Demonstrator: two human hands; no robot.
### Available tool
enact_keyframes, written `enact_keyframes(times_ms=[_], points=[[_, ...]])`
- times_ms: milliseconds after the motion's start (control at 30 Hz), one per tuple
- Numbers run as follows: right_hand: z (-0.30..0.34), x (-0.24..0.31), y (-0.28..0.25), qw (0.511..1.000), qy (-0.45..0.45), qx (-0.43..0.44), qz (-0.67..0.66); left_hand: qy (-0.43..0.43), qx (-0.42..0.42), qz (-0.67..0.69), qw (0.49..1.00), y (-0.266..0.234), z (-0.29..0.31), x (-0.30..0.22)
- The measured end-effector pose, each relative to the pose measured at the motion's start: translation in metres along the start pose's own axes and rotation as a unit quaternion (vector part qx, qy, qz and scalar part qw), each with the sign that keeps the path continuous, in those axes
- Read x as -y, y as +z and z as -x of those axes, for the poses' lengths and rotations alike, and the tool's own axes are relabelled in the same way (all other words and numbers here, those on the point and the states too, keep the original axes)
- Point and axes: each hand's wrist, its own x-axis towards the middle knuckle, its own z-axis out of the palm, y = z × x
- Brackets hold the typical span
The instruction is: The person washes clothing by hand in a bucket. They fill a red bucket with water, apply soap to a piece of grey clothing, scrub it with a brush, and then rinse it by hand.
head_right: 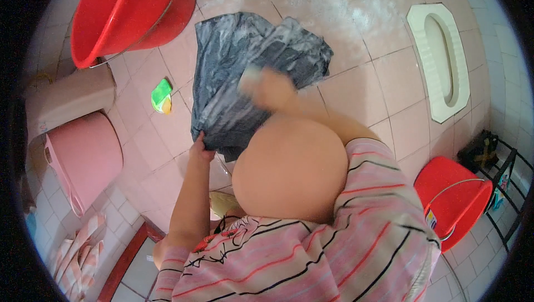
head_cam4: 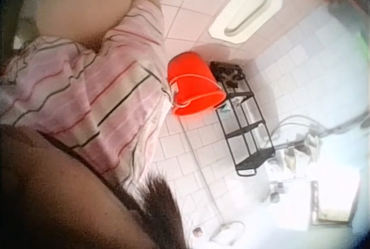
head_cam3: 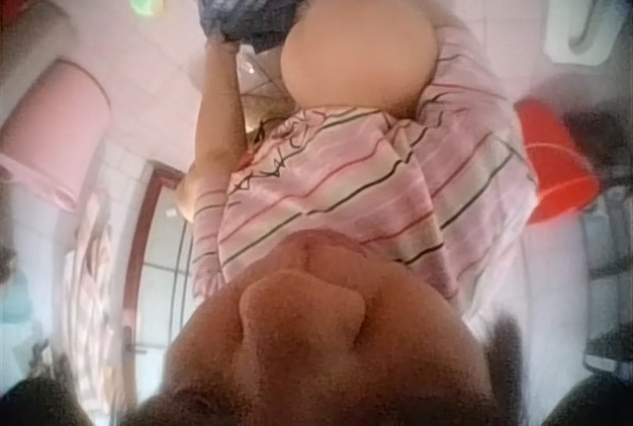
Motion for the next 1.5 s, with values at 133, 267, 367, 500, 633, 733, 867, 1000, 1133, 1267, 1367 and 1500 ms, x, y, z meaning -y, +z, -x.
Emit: enact_keyframes(times_ms=[133, 267, 367, 500, 633, 733, 867, 1000, 1133, 1267, 1367, 1500], points=[[0.001, -0.130, -0.049, 0.945, 0.219, -0.242, -0.033, -0.039, 0.054, -0.003, 0.998, -0.006, -0.006, -0.016], [-0.018, -0.049, -0.046, 0.957, 0.209, -0.200, -0.031, -0.089, 0.203, 0.119, 0.968, 0.006, 0.009, 0.014], [0.009, 0.036, 0.009, 0.972, -0.083, -0.197, -0.093, -0.027, 0.053, -0.214, 0.975, 0.032, 0.026, 0.051], [0.021, 0.008, 0.036, 0.990, -0.042, 0.037, -0.131, 0.058, 0.032, -0.253, 0.965, -0.004, 0.015, 0.032], [0.001, -0.103, -0.042, 0.972, 0.154, -0.180, 0.012, 0.068, 0.042, -0.331, 0.940, -0.035, 0.023, 0.013], [-0.007, -0.103, -0.036, 0.942, 0.213, -0.259, 0.010, 0.063, 0.051, -0.353, 0.932, -0.026, 0.034, 0.031], [0.006, 0.009, 0.005, 0.987, -0.008, -0.131, -0.096, 0.085, 0.088, -0.422, 0.898, -0.018, 0.033, 0.044], [0.015, 0.076, 0.005, 0.964, -0.246, 0.087, -0.050, 0.223, 0.105, -0.691, 0.679, -0.064, 0.005, 0.071], [-0.046, -0.053, -0.049, 0.988, 0.120, -0.089, 0.032, 0.224, 0.069, -0.793, 0.562, -0.047, 0.029, 0.094], [-0.054, -0.078, -0.056, 0.963, 0.185, -0.195, 0.004, 0.181, 0.004, -0.653, 0.735, -0.013, 0.042, 0.068], [-0.048, 0.006, -0.027, 0.960, -0.003, -0.269, -0.081, 0.263, 0.021, -0.392, 0.881, 0.008, 0.024, 0.041], [-0.028, 0.085, 0.031, 0.949, -0.304, -0.028, -0.072, 0.107, -0.086, -0.312, 0.940, 0.003, -0.020, 0.032]])
